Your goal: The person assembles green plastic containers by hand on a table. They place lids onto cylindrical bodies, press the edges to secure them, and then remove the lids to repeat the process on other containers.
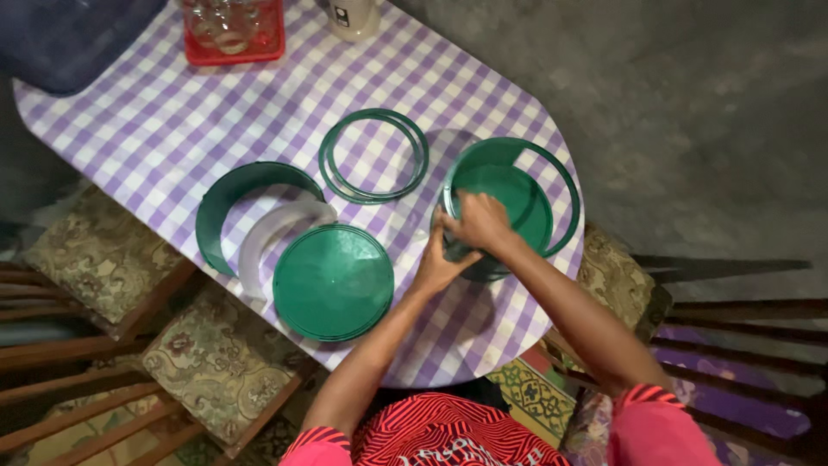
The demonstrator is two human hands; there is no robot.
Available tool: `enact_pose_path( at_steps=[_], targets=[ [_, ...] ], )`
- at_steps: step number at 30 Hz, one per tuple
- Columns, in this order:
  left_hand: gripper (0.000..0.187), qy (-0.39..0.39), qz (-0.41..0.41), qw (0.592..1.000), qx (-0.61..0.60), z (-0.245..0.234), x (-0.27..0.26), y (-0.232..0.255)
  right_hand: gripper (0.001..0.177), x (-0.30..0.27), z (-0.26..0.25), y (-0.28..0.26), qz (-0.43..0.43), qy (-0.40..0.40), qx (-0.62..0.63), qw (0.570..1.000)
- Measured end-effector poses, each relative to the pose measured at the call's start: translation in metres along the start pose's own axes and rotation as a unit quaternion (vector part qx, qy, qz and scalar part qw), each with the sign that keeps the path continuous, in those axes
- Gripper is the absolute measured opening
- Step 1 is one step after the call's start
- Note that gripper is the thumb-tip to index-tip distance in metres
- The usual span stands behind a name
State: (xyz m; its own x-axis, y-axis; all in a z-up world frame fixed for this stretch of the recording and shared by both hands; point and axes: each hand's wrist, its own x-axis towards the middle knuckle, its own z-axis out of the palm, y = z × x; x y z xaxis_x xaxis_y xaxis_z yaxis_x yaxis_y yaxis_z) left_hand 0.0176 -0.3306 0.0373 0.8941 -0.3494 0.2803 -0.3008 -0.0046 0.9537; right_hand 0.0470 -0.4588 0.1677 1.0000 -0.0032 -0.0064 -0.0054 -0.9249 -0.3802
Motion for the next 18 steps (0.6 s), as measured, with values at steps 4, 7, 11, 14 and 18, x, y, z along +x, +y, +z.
enact_pose_path(
  at_steps=[4, 7, 11, 14, 18],
  targets=[
    [0.127, -0.008, -0.010, 1.000, 0.009, -0.002, -0.006, 0.000, 0.040, 0.022, 0.025, 0.000, 0.047, 0.034, 0.045, 0.997],
    [0.131, -0.010, -0.019, 0.999, -0.030, -0.012, -0.006, 0.001, 0.031, 0.020, 0.033, 0.011, 0.040, 0.025, 0.091, 0.995],
    [0.137, -0.011, -0.062, 0.998, 0.014, -0.031, -0.004, 0.001, 0.029, 0.005, 0.026, 0.020, -0.040, -0.007, 0.075, 0.996],
    [0.134, -0.010, 0.001, 1.000, 0.028, -0.042, -0.003, 0.000, 0.026, -0.015, 0.014, 0.024, -0.087, -0.053, 0.074, 0.992],
    [0.135, -0.035, -0.009, 0.996, 0.079, -0.050, 0.003, 0.002, 0.031, -0.036, -0.008, 0.035, -0.121, -0.112, 0.083, 0.983]
  ],
)
